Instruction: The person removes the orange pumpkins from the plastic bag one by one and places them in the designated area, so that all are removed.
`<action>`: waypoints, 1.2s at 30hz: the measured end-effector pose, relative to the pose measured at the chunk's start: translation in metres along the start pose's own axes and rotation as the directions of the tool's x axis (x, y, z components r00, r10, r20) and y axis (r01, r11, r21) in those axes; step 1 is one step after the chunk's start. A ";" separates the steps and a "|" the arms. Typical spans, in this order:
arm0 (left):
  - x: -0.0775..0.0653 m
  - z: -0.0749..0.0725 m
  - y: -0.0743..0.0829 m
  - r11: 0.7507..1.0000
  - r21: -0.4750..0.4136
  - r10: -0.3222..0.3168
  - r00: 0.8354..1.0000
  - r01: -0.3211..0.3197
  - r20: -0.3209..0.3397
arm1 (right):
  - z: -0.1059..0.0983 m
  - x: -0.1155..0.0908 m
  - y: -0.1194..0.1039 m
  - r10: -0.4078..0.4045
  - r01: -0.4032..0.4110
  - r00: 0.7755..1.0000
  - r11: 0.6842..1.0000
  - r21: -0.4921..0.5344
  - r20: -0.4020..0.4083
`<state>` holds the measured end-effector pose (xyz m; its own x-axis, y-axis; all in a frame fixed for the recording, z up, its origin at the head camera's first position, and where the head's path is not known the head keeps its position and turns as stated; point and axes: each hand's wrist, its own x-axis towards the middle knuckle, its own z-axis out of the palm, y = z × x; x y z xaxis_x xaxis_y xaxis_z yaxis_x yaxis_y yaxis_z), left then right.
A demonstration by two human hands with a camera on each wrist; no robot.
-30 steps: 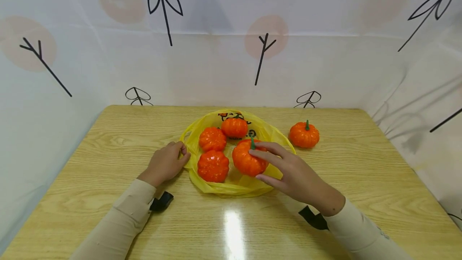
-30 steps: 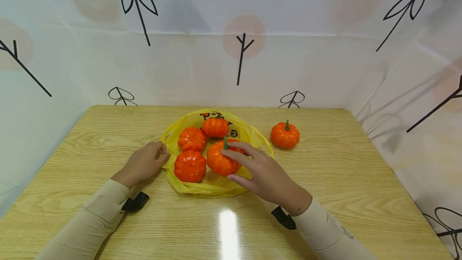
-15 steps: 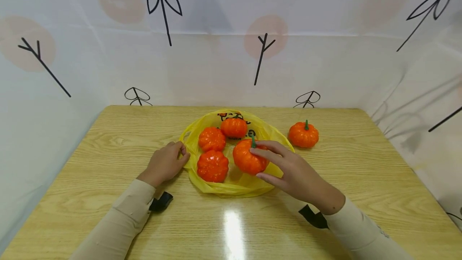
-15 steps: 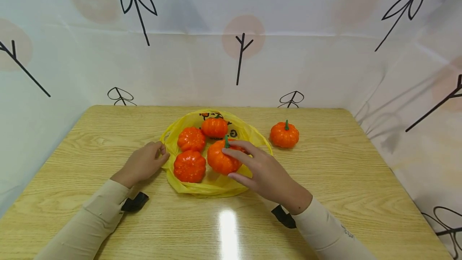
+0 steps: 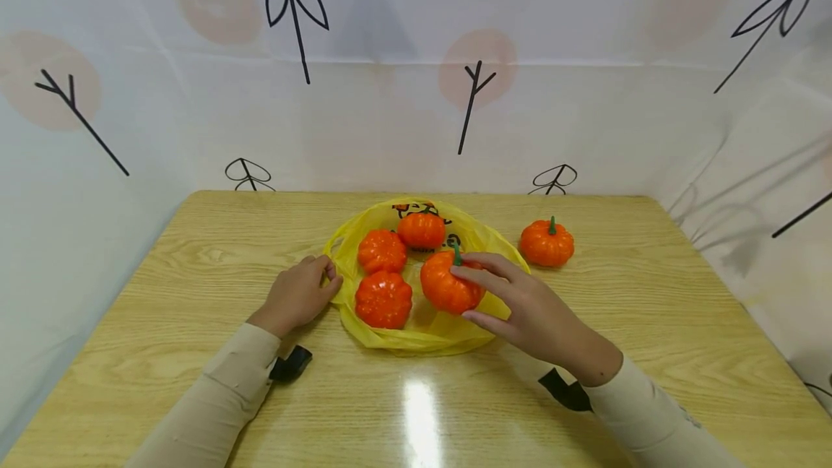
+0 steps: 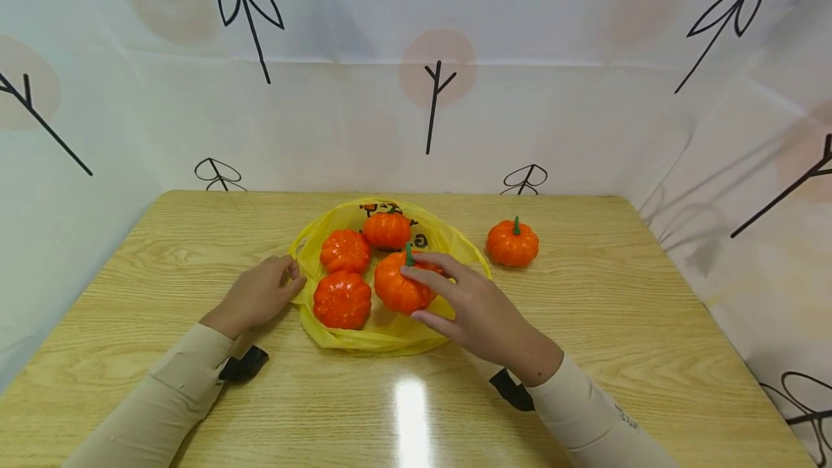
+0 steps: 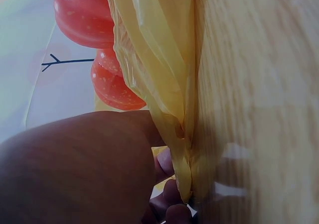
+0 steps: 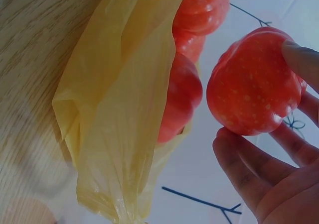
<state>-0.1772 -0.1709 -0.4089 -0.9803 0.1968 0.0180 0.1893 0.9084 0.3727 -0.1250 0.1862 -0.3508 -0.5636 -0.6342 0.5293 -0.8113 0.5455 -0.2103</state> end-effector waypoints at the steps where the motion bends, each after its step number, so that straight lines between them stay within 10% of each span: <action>1: 0.000 0.000 0.000 1.000 0.001 0.000 1.000 0.000 0.000 | 0.000 0.000 0.000 0.000 0.000 1.000 1.000 0.000 0.001; 36: 0.001 0.002 -0.001 1.000 0.000 -0.003 1.000 0.003 -0.003 | -0.004 0.002 0.011 0.091 -0.099 0.992 0.991 -0.089 -0.082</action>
<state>-0.1785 -0.1707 -0.4110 -0.9811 0.1927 0.0196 0.1860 0.9092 0.3725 -0.1343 0.1925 -0.3490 -0.6208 -0.5347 0.5733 -0.7348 0.6519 -0.1876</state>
